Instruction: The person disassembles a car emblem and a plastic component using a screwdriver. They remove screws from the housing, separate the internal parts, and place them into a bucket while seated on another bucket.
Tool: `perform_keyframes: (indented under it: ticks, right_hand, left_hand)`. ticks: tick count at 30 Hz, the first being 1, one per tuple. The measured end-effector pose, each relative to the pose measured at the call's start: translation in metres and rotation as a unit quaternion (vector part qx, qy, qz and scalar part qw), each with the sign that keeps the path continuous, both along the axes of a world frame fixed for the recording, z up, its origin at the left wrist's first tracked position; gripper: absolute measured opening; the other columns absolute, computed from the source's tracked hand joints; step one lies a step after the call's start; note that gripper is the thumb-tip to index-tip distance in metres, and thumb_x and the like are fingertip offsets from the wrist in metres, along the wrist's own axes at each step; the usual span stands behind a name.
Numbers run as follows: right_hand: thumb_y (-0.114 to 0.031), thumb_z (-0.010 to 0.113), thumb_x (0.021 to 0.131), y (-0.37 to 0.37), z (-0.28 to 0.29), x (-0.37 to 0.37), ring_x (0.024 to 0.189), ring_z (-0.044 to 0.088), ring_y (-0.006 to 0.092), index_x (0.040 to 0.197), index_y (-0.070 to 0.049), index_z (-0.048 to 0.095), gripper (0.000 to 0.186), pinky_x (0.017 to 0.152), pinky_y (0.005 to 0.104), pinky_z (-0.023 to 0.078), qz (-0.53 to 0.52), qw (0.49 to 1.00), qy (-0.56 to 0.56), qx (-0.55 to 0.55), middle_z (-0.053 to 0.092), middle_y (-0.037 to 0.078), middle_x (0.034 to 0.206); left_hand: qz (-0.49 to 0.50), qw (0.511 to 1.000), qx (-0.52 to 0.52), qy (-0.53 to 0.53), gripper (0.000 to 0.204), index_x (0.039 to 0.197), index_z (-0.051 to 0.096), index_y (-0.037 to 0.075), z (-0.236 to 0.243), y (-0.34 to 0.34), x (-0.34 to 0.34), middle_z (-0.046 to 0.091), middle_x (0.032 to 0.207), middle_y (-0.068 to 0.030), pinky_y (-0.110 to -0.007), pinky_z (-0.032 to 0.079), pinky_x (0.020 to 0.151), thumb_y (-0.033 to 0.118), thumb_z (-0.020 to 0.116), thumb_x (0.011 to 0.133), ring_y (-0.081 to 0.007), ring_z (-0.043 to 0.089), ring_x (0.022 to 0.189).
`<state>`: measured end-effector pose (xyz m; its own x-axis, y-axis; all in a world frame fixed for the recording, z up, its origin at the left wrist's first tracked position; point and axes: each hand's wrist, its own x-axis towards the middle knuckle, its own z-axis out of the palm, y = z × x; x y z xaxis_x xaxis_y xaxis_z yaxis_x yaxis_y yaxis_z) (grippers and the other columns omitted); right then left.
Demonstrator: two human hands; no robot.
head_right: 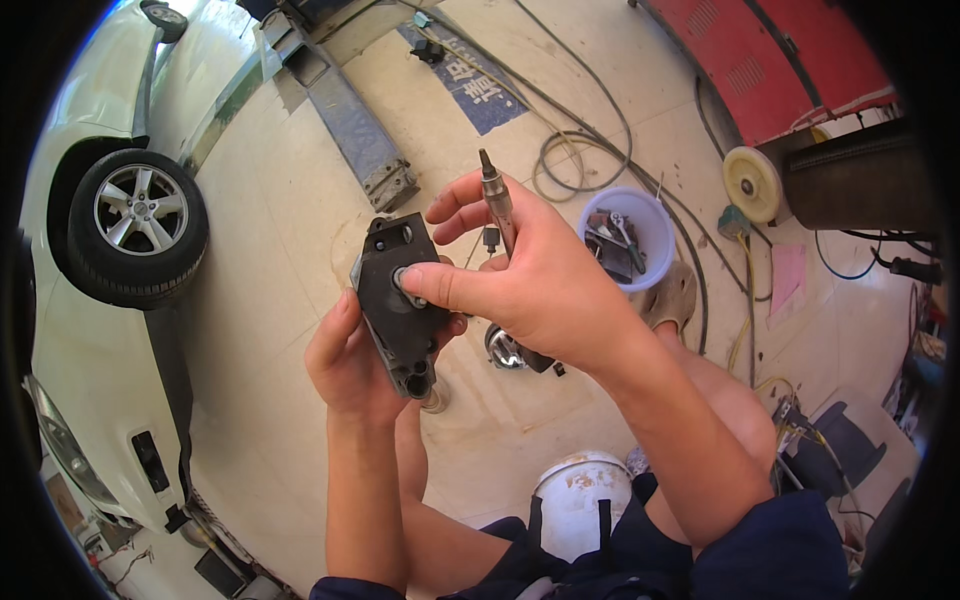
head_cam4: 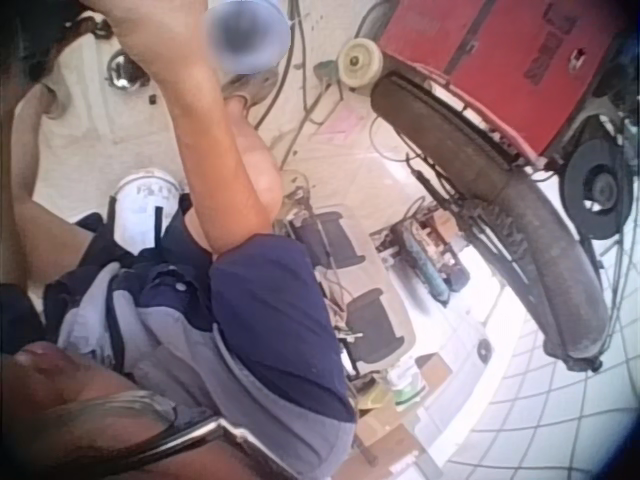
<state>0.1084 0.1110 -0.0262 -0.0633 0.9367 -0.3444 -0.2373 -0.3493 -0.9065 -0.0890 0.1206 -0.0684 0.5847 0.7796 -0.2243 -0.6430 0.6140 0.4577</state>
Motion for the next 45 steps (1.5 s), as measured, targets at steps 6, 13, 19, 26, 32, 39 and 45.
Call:
perform_keyframes:
  ticks: [6,13,19,26,32,39,45]
  right_hand:
    - [-0.025,0.082,0.082,-0.001,0.004,-0.003,0.058,0.057,0.0034,0.137,-0.005,0.051,0.067,0.042,0.0157,0.035,0.027,0.998,0.048,0.007,0.059,0.011,0.113]
    - [-0.025,0.078,0.087,-0.002,0.008,-0.003,0.056,0.055,0.0017,0.137,-0.006,0.053,0.060,0.043,0.0155,0.035,0.044,0.999,0.031,-0.001,0.059,0.011,0.113]
    - [-0.023,0.079,0.086,-0.003,-0.001,-0.006,0.055,0.053,0.0008,0.134,-0.005,0.052,0.058,0.042,0.0161,0.033,0.030,0.999,0.019,0.019,0.059,0.011,0.115]
    - [-0.022,0.082,0.084,-0.002,-0.004,-0.003,0.053,0.049,0.0004,0.130,-0.007,0.054,0.056,0.042,0.0161,0.031,0.037,0.999,-0.006,0.020,0.058,0.013,0.118]
    - [-0.023,0.082,0.083,0.000,0.000,-0.002,0.053,0.050,0.0007,0.129,-0.006,0.055,0.056,0.042,0.0159,0.031,0.044,0.999,0.014,0.003,0.057,0.015,0.121]
    - [-0.022,0.082,0.083,0.000,0.004,-0.001,0.054,0.053,0.0010,0.130,-0.006,0.056,0.056,0.042,0.0151,0.033,0.039,0.999,0.015,0.017,0.059,0.016,0.118]
    - [-0.020,0.081,0.083,0.001,-0.003,0.002,0.057,0.057,0.0015,0.131,-0.004,0.057,0.055,0.044,0.0154,0.036,0.063,0.997,-0.011,0.032,0.060,0.016,0.119]
  left_hand:
    - [-0.004,1.000,-0.012,0.014,0.068,0.140,0.042,-0.006,0.011,0.002,0.007,0.056,0.128,-0.0251,-0.045,0.056,0.087,0.041,0.052,0.091,-0.0349,0.066,0.098]
    - [-0.025,1.000,0.012,0.014,0.067,0.139,0.043,-0.006,0.015,0.007,0.012,0.058,0.124,-0.0244,-0.043,0.058,0.078,0.043,0.049,0.093,-0.0323,0.066,0.097]
    - [0.011,0.999,-0.047,0.007,0.064,0.138,0.045,-0.006,0.012,0.001,0.010,0.059,0.124,-0.0249,-0.046,0.060,0.074,0.046,0.042,0.099,-0.0320,0.067,0.095]
    - [0.020,0.999,-0.046,0.005,0.066,0.140,0.042,-0.005,0.012,0.003,0.012,0.059,0.122,-0.0254,-0.044,0.064,0.071,0.049,0.040,0.102,-0.0325,0.068,0.097]
    - [0.005,0.998,-0.034,0.058,0.064,0.136,0.040,-0.002,0.012,0.003,0.011,0.061,0.116,-0.0188,-0.039,0.065,0.069,0.050,0.050,0.100,-0.0287,0.069,0.096]
    - [-0.001,0.997,-0.004,0.078,0.068,0.136,0.041,-0.005,0.013,0.004,0.010,0.061,0.117,-0.0236,-0.037,0.066,0.065,0.048,0.057,0.096,-0.0293,0.070,0.093]
    - [0.036,0.993,-0.011,0.112,0.065,0.138,0.043,-0.008,0.015,0.001,0.015,0.062,0.118,-0.0282,-0.038,0.066,0.062,0.044,0.049,0.100,-0.0329,0.071,0.093]
